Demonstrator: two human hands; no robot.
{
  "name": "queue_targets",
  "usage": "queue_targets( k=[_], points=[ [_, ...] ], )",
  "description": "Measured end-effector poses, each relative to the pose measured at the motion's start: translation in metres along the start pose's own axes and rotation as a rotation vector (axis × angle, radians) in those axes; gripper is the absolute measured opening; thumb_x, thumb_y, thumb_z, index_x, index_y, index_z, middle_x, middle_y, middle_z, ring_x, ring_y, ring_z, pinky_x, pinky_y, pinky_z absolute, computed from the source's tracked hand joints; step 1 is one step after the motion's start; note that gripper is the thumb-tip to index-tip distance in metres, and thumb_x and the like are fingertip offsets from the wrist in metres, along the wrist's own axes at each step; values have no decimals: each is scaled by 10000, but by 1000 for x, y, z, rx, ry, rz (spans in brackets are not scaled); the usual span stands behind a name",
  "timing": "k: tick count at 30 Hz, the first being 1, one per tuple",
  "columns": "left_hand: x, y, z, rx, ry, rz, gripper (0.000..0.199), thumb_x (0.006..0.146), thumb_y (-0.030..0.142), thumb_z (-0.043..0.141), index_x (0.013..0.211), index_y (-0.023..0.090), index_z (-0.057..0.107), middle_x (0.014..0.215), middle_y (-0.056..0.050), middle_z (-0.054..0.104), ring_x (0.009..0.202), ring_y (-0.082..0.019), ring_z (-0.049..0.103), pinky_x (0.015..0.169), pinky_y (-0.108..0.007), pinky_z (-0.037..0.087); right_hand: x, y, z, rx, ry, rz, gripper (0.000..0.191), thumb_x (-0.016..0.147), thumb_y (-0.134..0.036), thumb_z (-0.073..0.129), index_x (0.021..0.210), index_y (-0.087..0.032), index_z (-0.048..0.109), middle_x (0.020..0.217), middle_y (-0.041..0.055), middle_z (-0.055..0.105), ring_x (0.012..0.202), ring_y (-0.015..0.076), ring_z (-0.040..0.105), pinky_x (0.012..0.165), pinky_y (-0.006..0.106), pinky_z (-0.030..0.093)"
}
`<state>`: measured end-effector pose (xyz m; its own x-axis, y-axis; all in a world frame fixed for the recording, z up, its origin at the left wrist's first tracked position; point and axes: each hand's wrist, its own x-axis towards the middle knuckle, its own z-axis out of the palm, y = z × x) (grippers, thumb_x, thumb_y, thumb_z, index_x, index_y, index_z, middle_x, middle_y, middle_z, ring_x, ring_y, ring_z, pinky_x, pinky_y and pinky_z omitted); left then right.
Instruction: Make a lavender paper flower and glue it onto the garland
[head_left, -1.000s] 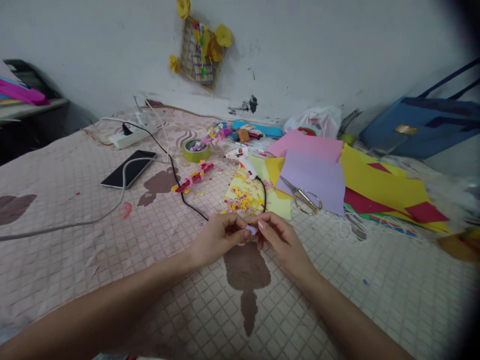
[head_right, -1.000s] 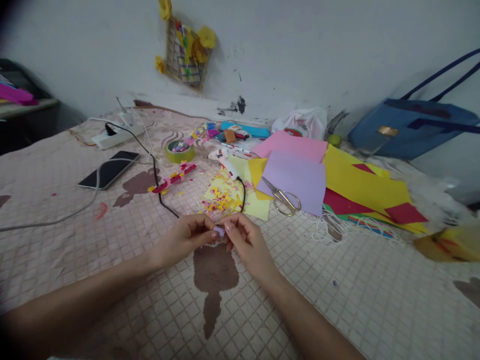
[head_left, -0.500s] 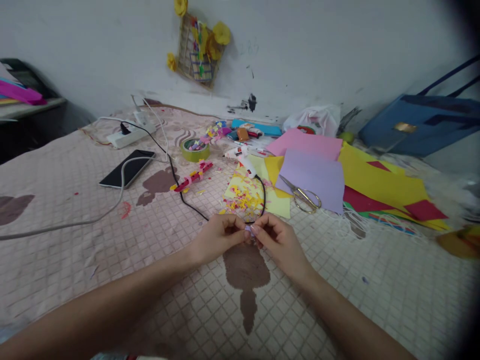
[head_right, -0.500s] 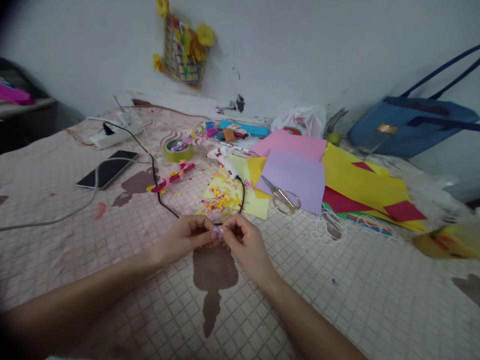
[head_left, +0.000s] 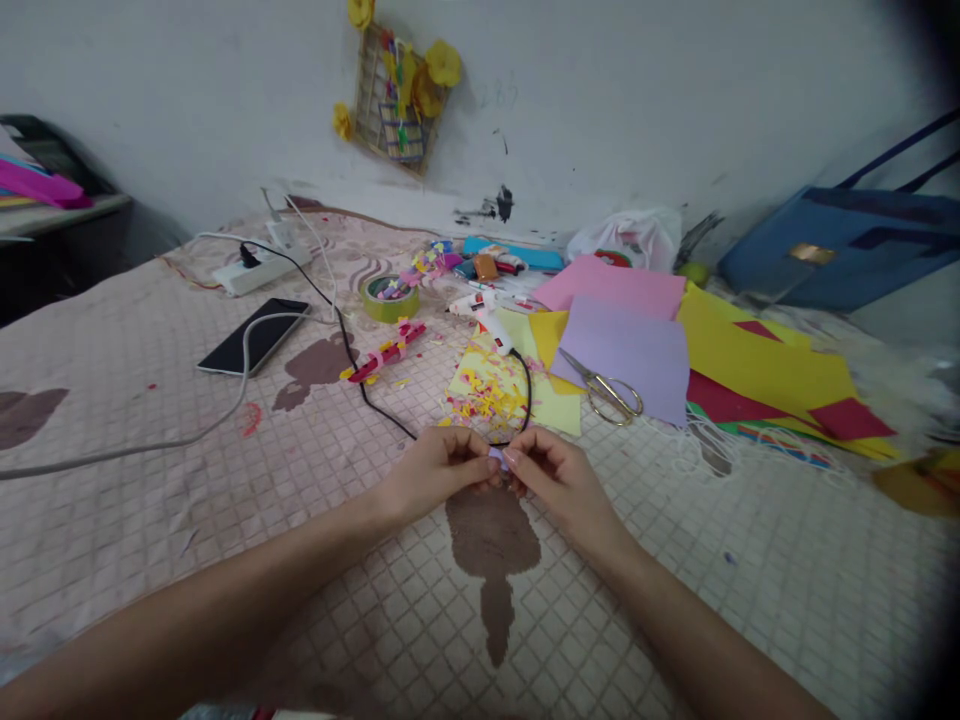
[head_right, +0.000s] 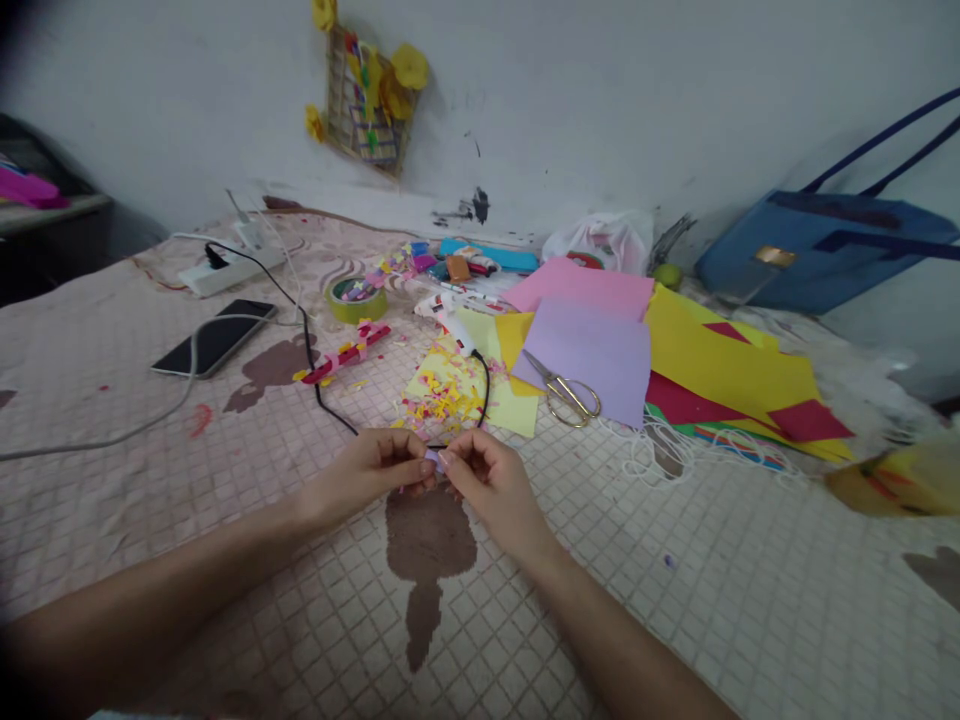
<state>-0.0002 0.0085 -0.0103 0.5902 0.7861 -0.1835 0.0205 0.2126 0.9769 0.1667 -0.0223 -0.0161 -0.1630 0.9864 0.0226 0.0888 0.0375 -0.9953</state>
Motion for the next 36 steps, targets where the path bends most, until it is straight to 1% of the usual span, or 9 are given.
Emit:
queue_targets(
  k=[6,9,15,20,24,29,33,36],
  points=[
    [-1,1,2,69,22,-24,257,704,355,651,732,108,586,654,-14,590,563,-82,502,521,-197,366,-1,-1,1,-102,37,-26,150,818,-243,529,687,-171,516,596,-38,482,520,92,436,482,208,353],
    [-1,2,2,55,22,-13,270,740,382,608,723,114,578,644,-12,593,566,-85,514,540,-204,384,-2,-1,1,-113,27,-28,144,819,-229,522,687,-171,511,602,-37,486,528,92,428,483,207,340],
    [-1,1,2,-31,16,-21,224,798,325,545,693,127,549,643,-4,604,552,-69,502,548,-194,388,-1,3,1,2,-33,16,153,839,-251,511,704,-178,502,585,-45,481,500,84,420,469,201,342],
    [-1,0,3,-1,21,-24,248,803,348,535,699,124,559,655,-12,608,564,-76,516,557,-202,395,-2,4,2,51,-6,27,165,836,-244,524,687,-180,497,573,-50,464,497,78,416,467,193,337],
    [-2,0,2,57,33,5,278,788,390,548,717,122,566,660,-18,604,571,-84,512,549,-206,390,-3,3,1,66,-19,47,189,832,-284,543,681,-179,501,572,-49,468,496,77,417,468,191,342],
    [-3,0,0,75,49,80,250,796,362,544,716,125,544,653,-2,573,576,-79,490,566,-208,390,-2,3,0,157,-75,92,299,881,-409,440,718,-174,526,610,-19,515,519,91,463,475,205,368],
    [-3,1,0,107,57,84,253,795,364,541,705,128,536,645,-1,561,583,-86,487,571,-215,390,-2,1,0,113,-86,85,217,819,-352,565,703,-176,514,608,-36,480,520,88,441,485,203,373],
    [-3,2,2,111,64,44,262,799,368,525,692,130,541,641,-5,564,576,-91,489,567,-220,390,-2,-1,1,66,-65,68,197,815,-320,568,691,-180,505,602,-41,464,524,90,428,490,204,368]
  ],
)
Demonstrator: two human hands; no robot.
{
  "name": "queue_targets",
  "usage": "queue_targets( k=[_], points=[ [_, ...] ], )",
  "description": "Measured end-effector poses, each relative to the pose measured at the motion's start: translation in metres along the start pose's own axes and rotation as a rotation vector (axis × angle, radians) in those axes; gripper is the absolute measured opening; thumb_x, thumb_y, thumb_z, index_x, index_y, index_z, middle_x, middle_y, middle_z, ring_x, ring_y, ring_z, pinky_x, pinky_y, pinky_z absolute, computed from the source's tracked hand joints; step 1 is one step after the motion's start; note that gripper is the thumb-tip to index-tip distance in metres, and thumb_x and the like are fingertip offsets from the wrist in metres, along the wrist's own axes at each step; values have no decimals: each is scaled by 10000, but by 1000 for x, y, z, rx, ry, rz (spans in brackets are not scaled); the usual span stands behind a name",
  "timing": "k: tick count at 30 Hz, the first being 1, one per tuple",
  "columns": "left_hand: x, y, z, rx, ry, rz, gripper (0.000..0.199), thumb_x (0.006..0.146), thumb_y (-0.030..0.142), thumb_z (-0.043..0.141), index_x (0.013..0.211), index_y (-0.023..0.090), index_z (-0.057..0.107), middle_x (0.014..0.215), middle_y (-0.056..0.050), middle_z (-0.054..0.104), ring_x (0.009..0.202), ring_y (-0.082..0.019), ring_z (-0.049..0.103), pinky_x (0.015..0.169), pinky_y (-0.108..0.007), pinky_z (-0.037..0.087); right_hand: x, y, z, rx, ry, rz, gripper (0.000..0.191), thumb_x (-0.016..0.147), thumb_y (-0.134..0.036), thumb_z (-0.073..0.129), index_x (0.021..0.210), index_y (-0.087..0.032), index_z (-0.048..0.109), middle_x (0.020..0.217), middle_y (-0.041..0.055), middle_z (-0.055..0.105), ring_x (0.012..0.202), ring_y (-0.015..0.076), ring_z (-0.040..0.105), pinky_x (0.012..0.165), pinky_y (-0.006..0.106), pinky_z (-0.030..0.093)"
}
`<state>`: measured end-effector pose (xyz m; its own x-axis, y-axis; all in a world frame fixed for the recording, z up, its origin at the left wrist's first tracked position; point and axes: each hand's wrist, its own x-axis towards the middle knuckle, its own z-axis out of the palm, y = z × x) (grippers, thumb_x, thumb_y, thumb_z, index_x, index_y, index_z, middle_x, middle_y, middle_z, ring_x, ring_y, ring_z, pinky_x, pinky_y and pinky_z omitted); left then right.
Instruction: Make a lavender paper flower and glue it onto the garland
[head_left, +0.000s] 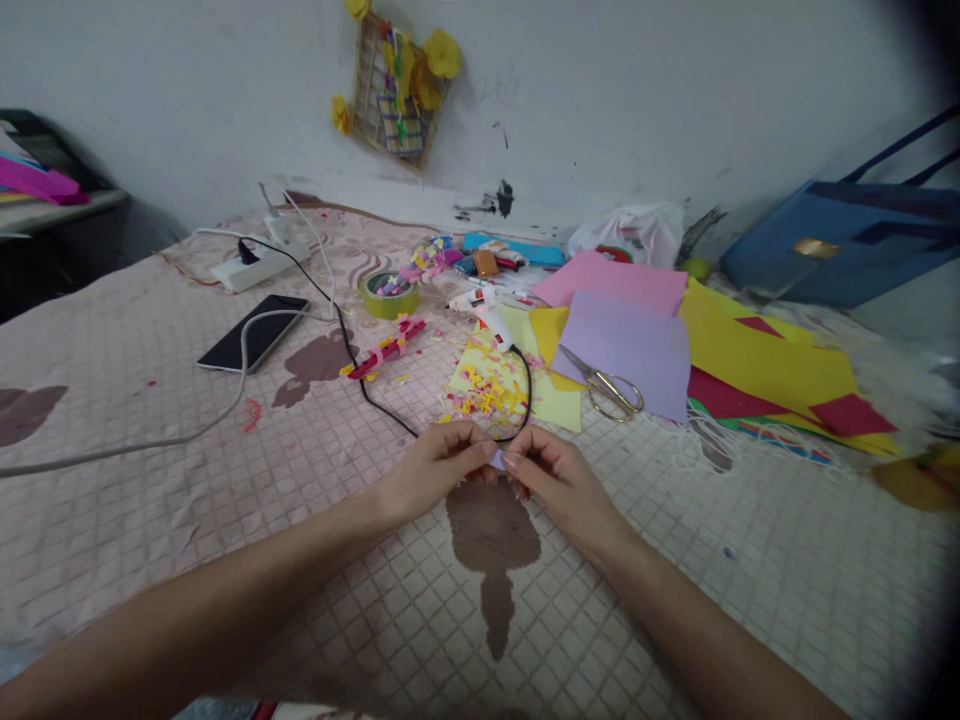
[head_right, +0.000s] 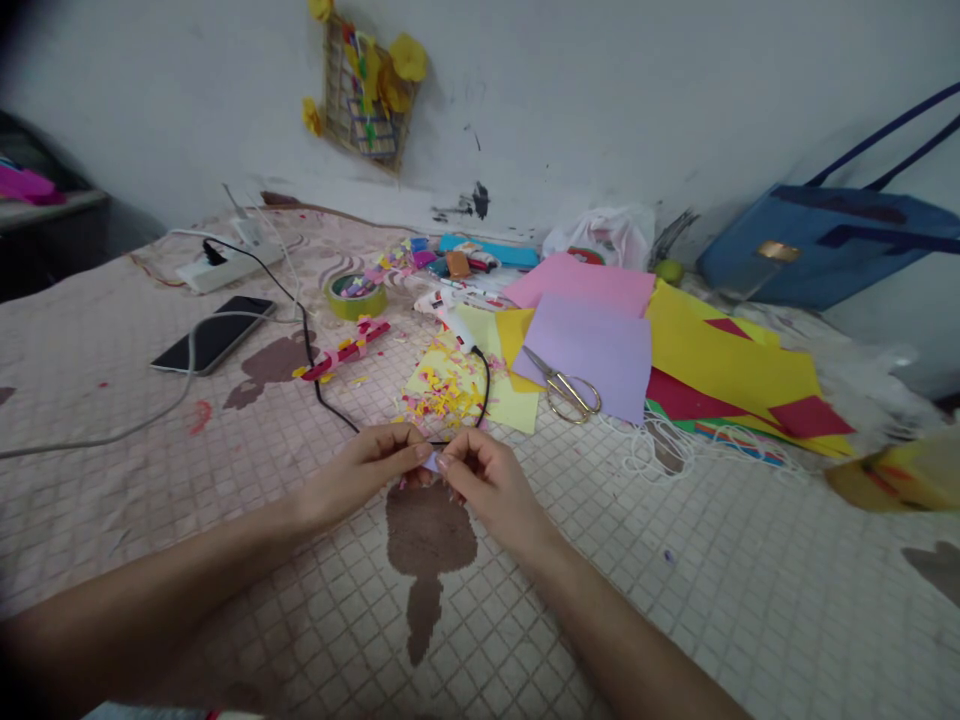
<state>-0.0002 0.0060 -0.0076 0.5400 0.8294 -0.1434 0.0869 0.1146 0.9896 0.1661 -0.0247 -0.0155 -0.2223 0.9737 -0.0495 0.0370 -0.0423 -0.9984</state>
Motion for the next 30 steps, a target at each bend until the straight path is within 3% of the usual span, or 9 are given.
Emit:
queue_targets(
  k=[4,8,15,22,27,30],
  points=[
    [1,0,1,-7,21,-44,314,818,405,477,701,124,551,643,-16,574,562,-97,494,549,-225,386,-1,0,1,6,5,-13,193,829,-289,544,678,-179,498,593,-43,465,524,88,422,493,205,354],
    [0,-1,0,17,-25,1,317,785,427,536,705,121,543,635,-11,558,559,-91,479,528,-214,364,-1,1,1,26,2,-12,188,821,-277,556,672,-180,494,579,-50,459,509,83,415,479,200,347],
    [-1,-3,-3,20,-15,59,277,791,384,552,693,125,527,604,11,519,558,-78,456,514,-199,338,0,0,0,28,-77,29,239,821,-381,542,694,-183,494,598,-38,471,505,93,442,476,216,377],
    [1,-2,-1,-143,-44,-61,323,769,442,567,699,128,538,636,-5,563,544,-74,478,527,-205,365,-4,-3,-1,-237,-10,-174,181,860,-290,500,709,-189,498,622,-23,466,567,111,434,511,224,357],
    [3,1,0,-313,-33,-194,473,764,560,493,704,100,586,648,-56,607,541,-101,523,545,-240,415,-8,-2,-4,-640,124,-459,120,869,-194,463,810,-208,566,781,44,554,746,173,525,672,303,425],
    [3,2,0,-327,-27,-225,447,751,528,534,677,91,596,619,-52,607,523,-97,522,524,-232,407,-9,0,-7,-830,101,-584,172,878,-148,429,852,-210,588,845,70,569,803,188,534,703,314,437]
  ],
)
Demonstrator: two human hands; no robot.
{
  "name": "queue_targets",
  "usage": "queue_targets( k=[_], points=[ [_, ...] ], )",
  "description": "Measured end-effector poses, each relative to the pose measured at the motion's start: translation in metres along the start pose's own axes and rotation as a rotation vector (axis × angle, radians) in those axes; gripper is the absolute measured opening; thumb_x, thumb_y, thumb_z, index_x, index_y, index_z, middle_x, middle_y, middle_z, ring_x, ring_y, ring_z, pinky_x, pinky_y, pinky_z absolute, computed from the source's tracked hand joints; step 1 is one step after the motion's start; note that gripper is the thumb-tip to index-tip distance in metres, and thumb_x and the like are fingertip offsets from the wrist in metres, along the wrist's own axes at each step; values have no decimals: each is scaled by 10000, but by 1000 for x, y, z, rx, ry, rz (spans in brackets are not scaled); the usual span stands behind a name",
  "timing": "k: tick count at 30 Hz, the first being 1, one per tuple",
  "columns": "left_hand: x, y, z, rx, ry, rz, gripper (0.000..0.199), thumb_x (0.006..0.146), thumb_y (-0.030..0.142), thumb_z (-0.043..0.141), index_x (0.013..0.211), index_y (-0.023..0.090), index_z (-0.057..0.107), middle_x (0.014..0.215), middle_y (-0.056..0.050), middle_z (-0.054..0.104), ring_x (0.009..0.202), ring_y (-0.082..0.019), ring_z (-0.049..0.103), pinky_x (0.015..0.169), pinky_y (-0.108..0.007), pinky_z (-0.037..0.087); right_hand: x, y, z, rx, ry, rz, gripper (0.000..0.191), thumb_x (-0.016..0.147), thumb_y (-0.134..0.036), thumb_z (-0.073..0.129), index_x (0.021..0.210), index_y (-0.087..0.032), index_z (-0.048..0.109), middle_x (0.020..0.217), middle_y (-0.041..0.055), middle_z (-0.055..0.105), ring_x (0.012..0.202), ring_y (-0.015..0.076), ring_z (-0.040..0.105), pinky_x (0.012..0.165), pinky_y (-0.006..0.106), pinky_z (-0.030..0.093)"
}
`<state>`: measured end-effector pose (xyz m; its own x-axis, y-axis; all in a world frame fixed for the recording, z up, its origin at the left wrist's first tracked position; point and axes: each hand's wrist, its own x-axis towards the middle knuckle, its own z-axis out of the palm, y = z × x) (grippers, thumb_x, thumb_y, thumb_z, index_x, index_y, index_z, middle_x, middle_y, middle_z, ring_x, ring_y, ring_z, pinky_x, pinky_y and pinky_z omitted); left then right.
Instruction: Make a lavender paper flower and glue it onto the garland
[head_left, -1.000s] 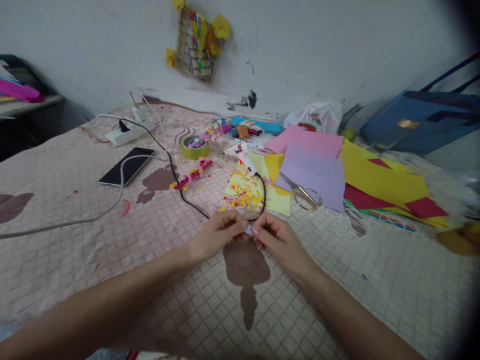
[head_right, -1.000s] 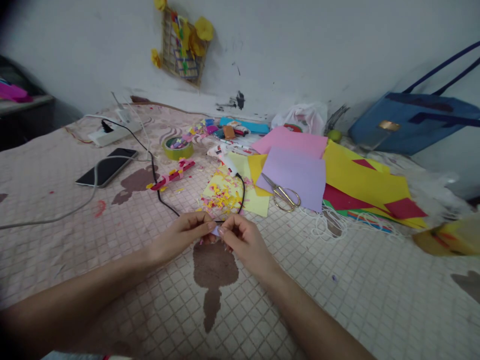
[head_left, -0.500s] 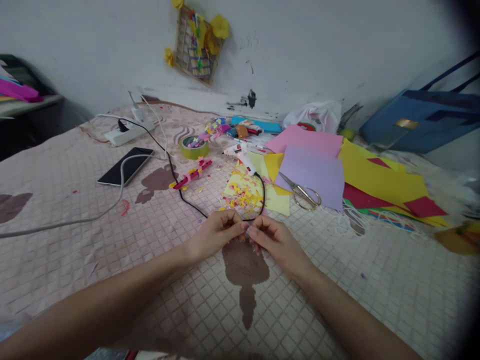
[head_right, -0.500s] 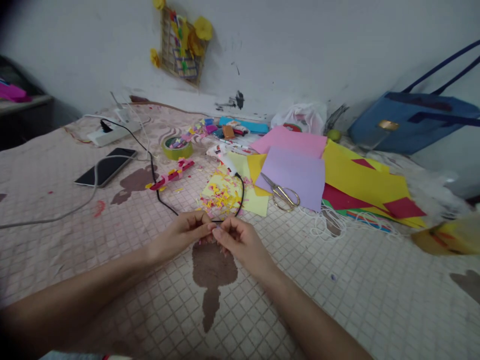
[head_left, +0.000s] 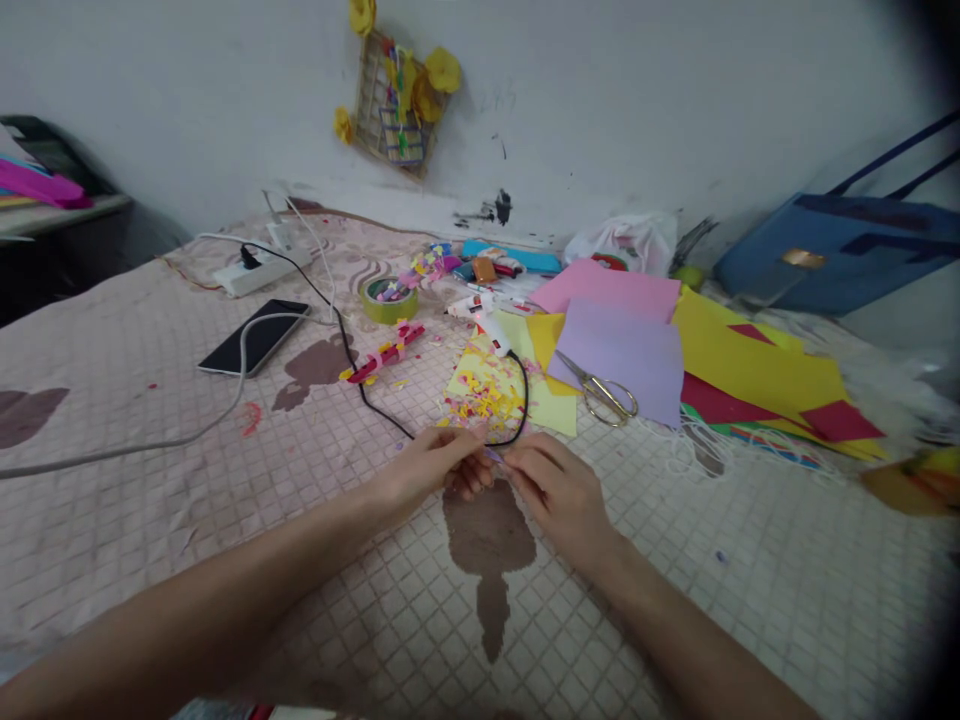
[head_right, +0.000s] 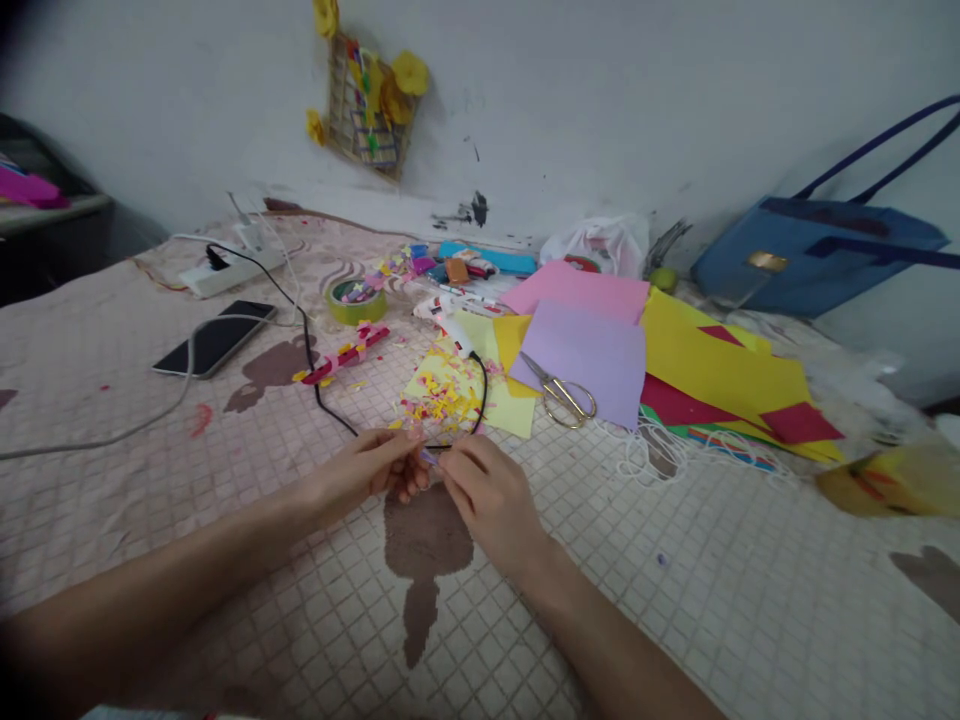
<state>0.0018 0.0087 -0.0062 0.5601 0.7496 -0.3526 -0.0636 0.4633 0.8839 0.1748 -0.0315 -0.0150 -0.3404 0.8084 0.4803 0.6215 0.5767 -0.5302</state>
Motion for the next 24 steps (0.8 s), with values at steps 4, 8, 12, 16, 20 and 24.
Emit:
queue_targets(
  k=[4,8,12,16,20,24],
  points=[
    [-1,1,0,5,4,-16,301,722,395,628,689,97,604,655,-40,623,537,-79,528,545,-214,407,1,1,0,-90,-22,-53,187,876,-142,436,857,-209,609,856,76,587,813,197,540,719,323,445],
    [-1,1,-2,-17,-4,-6,229,702,324,662,713,103,603,664,-29,617,565,-81,540,549,-206,404,4,-1,0,77,23,50,177,844,-146,491,977,-228,576,918,60,580,825,183,555,737,317,462],
    [1,-1,-4,-59,-2,7,225,706,318,664,738,106,598,651,-19,604,546,-70,527,555,-206,402,6,-3,1,391,-27,273,215,814,-207,552,1027,-225,536,910,43,593,752,162,571,672,294,481],
    [0,0,-3,-63,-1,23,214,711,312,659,735,112,586,659,-13,595,562,-75,531,571,-216,403,8,-3,3,670,-64,414,106,830,-284,547,898,-202,552,807,24,615,717,147,576,653,274,468],
    [-1,1,-2,-23,-10,46,224,737,333,623,727,117,564,685,-20,596,592,-86,532,579,-222,396,8,0,4,818,-53,502,134,834,-321,543,824,-189,554,702,-7,571,606,113,535,552,232,439],
    [-1,-1,-3,119,-2,106,240,767,359,586,735,122,557,667,-7,580,580,-81,510,560,-215,375,6,2,5,900,-95,591,208,848,-355,521,747,-174,535,632,-20,535,536,92,496,487,209,403]
  ],
)
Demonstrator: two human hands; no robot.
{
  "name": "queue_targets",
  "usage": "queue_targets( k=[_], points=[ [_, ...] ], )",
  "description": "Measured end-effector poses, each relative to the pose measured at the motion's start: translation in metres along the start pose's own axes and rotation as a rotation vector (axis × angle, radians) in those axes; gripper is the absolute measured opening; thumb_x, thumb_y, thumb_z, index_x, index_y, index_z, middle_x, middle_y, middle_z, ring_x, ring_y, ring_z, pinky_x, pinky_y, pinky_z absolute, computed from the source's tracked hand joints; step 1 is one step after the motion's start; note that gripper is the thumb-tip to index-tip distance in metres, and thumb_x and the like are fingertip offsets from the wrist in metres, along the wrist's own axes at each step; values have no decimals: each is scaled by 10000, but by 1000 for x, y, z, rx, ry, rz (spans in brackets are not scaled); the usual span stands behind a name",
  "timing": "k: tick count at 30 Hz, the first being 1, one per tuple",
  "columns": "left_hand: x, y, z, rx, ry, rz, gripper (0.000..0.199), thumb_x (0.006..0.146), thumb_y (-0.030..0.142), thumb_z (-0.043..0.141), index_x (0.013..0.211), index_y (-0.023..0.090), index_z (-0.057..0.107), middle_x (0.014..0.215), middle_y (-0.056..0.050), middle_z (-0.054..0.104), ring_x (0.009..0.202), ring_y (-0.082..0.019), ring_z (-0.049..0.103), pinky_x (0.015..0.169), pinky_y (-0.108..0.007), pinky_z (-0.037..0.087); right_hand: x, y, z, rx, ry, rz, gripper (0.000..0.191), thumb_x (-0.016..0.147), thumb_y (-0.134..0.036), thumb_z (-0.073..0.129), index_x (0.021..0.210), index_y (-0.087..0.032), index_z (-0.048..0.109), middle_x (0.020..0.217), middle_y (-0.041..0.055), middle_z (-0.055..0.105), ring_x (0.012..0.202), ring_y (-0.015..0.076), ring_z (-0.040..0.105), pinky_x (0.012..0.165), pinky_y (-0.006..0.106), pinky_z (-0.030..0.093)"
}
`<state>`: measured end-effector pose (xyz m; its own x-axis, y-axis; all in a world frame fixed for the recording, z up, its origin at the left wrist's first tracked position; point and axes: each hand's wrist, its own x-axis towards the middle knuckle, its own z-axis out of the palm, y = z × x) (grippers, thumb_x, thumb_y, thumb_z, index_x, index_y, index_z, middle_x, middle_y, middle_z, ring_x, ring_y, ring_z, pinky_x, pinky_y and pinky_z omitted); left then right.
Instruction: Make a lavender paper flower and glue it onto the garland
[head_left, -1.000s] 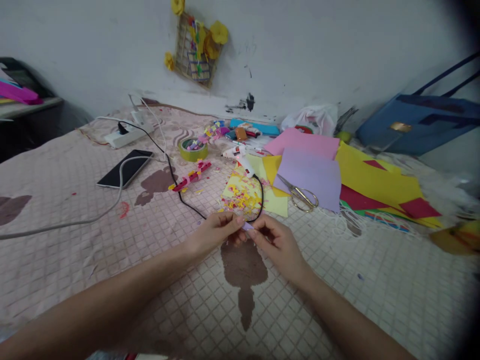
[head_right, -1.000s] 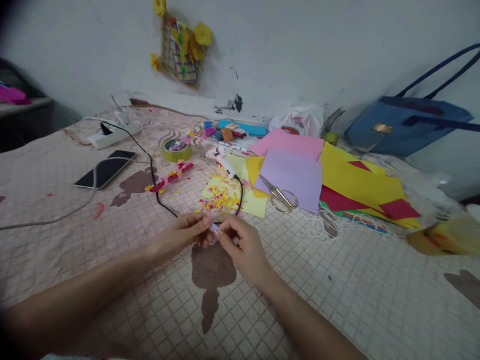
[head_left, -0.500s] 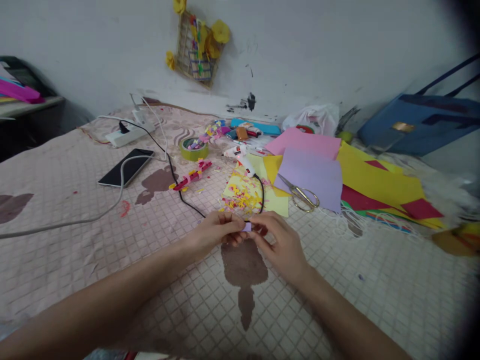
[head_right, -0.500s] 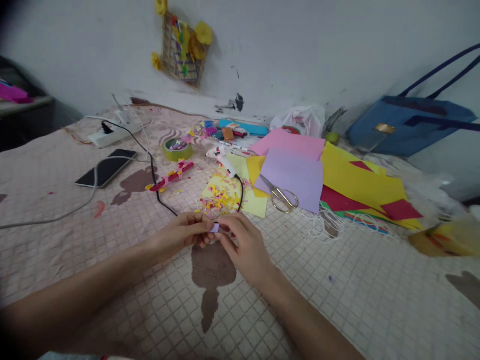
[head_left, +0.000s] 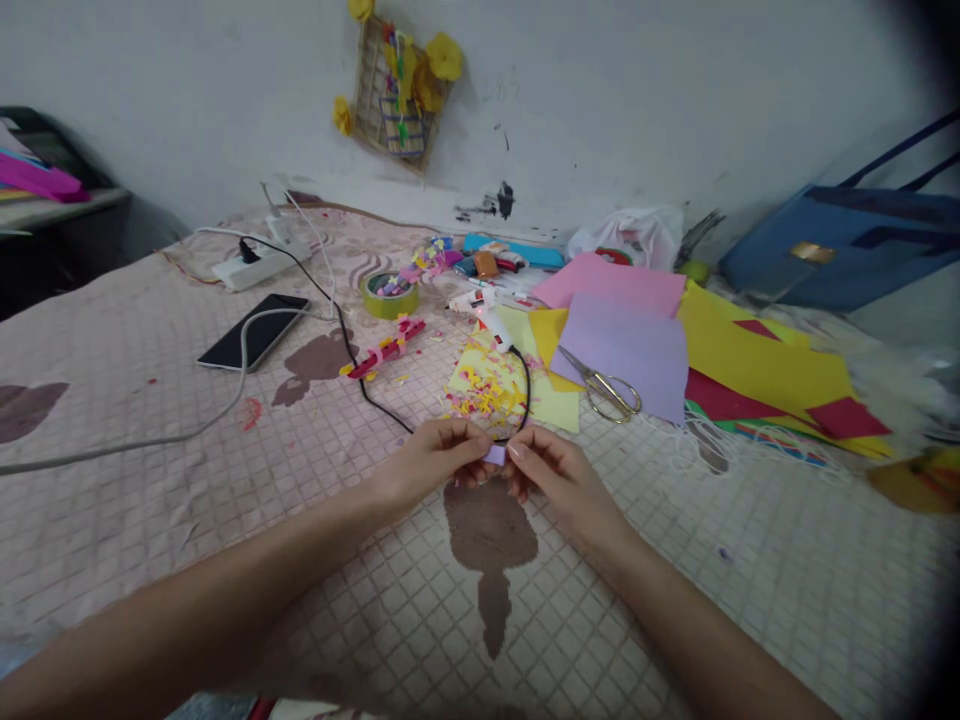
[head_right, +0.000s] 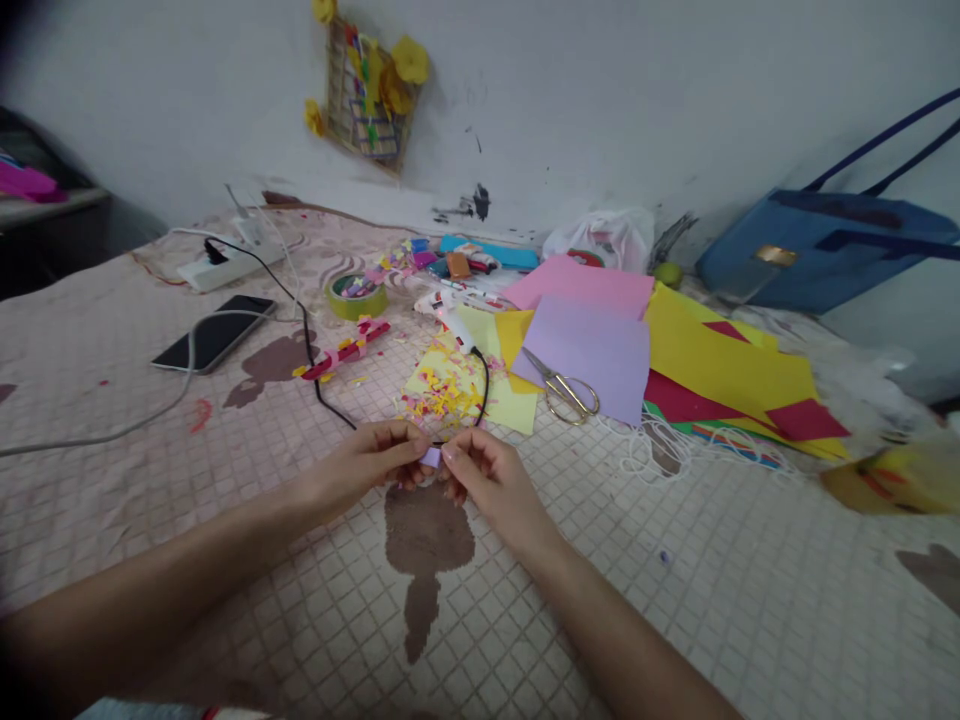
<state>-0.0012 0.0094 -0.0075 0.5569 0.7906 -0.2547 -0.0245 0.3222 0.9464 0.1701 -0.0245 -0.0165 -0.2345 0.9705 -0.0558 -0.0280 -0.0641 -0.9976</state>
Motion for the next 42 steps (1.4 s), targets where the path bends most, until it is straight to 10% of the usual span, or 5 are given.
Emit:
queue_targets(
  k=[42],
  points=[
    [0,-2,2,-179,-142,-177,240,735,336,645,758,97,648,758,-58,674,613,-80,588,615,-215,464,3,2,-2,-62,5,-55,197,843,-354,534,752,-179,545,598,-38,504,505,83,459,468,208,381]
  ],
)
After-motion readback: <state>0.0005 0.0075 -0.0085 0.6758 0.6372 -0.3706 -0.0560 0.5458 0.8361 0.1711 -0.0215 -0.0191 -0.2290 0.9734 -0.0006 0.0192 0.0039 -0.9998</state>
